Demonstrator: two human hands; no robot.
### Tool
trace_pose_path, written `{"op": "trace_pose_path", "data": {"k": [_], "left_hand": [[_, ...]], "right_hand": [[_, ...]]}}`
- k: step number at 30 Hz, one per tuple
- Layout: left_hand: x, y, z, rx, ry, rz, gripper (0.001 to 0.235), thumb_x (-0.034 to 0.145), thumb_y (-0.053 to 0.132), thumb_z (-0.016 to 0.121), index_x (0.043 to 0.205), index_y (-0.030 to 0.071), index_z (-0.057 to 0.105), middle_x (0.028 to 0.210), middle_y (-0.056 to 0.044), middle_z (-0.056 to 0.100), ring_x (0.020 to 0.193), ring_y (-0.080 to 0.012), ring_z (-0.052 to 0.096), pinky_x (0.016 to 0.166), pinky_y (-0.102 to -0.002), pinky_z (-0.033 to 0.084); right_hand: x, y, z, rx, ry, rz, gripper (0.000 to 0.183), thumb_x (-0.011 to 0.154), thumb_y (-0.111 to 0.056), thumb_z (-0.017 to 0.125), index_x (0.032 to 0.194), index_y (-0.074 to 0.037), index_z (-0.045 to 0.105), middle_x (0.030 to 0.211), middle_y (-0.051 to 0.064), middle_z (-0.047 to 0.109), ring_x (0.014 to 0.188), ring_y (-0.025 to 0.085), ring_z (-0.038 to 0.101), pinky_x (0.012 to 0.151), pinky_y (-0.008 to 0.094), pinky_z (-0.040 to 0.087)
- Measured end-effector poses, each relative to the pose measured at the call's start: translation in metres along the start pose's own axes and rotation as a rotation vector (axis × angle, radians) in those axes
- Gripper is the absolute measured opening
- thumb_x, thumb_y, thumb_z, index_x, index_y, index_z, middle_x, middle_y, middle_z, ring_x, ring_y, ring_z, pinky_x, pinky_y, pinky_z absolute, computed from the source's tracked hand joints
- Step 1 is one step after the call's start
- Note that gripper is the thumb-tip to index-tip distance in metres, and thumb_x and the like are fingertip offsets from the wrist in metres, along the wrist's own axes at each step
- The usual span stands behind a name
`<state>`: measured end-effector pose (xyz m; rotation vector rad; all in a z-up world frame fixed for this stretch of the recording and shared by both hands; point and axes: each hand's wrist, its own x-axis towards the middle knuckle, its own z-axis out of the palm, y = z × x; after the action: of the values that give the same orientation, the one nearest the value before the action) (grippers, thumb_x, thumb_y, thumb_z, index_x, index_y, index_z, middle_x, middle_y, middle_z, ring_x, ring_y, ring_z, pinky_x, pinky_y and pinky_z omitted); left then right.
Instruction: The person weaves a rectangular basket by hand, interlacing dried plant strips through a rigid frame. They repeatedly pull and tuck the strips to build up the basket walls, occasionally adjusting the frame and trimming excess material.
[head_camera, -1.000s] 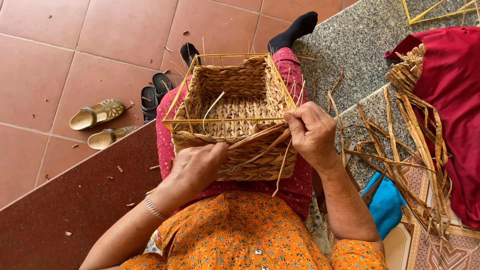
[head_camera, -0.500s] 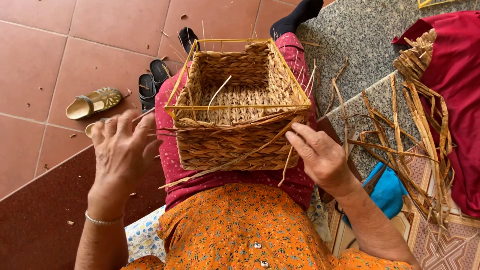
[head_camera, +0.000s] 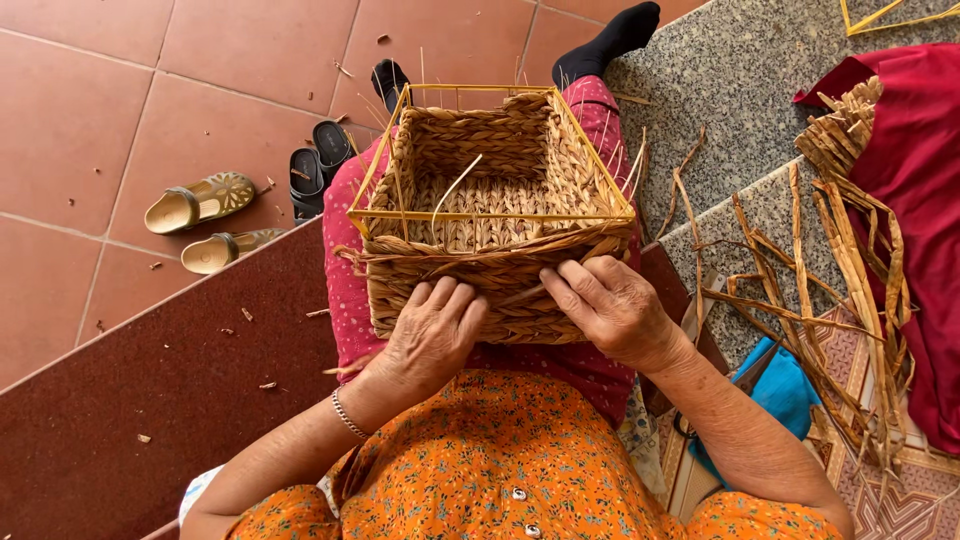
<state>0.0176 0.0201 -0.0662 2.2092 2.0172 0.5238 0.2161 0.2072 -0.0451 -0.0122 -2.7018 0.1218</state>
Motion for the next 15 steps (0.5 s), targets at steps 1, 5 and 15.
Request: {"op": "trace_pose_path", "data": {"k": [1, 5, 15], "left_hand": [[0.0, 0.0, -0.005, -0.008, 0.008, -0.002, 0.032, 0.083, 0.007, 0.064, 0.114, 0.002, 0.057, 0.098, -0.011, 0.055, 0.094, -0.0268, 0.053, 0.08, -0.041, 0.045], [0.002, 0.0, -0.038, 0.102, 0.11, 0.035, 0.028, 0.09, 0.004, 0.063, 0.118, 0.002, 0.06, 0.101, -0.008, 0.056, 0.091, -0.0229, 0.052, 0.075, -0.039, 0.043], [0.057, -0.011, -0.064, -0.018, 0.556, 0.267, 0.029, 0.1, -0.001, 0.071, 0.127, -0.008, 0.062, 0.116, -0.016, 0.057, 0.108, -0.0289, 0.062, 0.094, -0.041, 0.056]], "right_hand": [[-0.001, 0.0, 0.003, -0.007, -0.001, 0.007, 0.037, 0.079, -0.008, 0.069, 0.115, -0.001, 0.073, 0.113, 0.009, 0.064, 0.095, 0.025, 0.061, 0.081, 0.038, 0.058], [-0.001, -0.001, 0.017, 0.055, 0.078, 0.094, 0.015, 0.089, -0.005, 0.074, 0.104, -0.002, 0.071, 0.103, 0.008, 0.064, 0.093, 0.023, 0.06, 0.076, 0.036, 0.057], [0.003, -0.014, 0.03, 0.396, 0.583, 0.532, 0.024, 0.103, -0.013, 0.073, 0.117, 0.001, 0.059, 0.091, 0.006, 0.069, 0.072, 0.013, 0.064, 0.059, 0.024, 0.049]]}}
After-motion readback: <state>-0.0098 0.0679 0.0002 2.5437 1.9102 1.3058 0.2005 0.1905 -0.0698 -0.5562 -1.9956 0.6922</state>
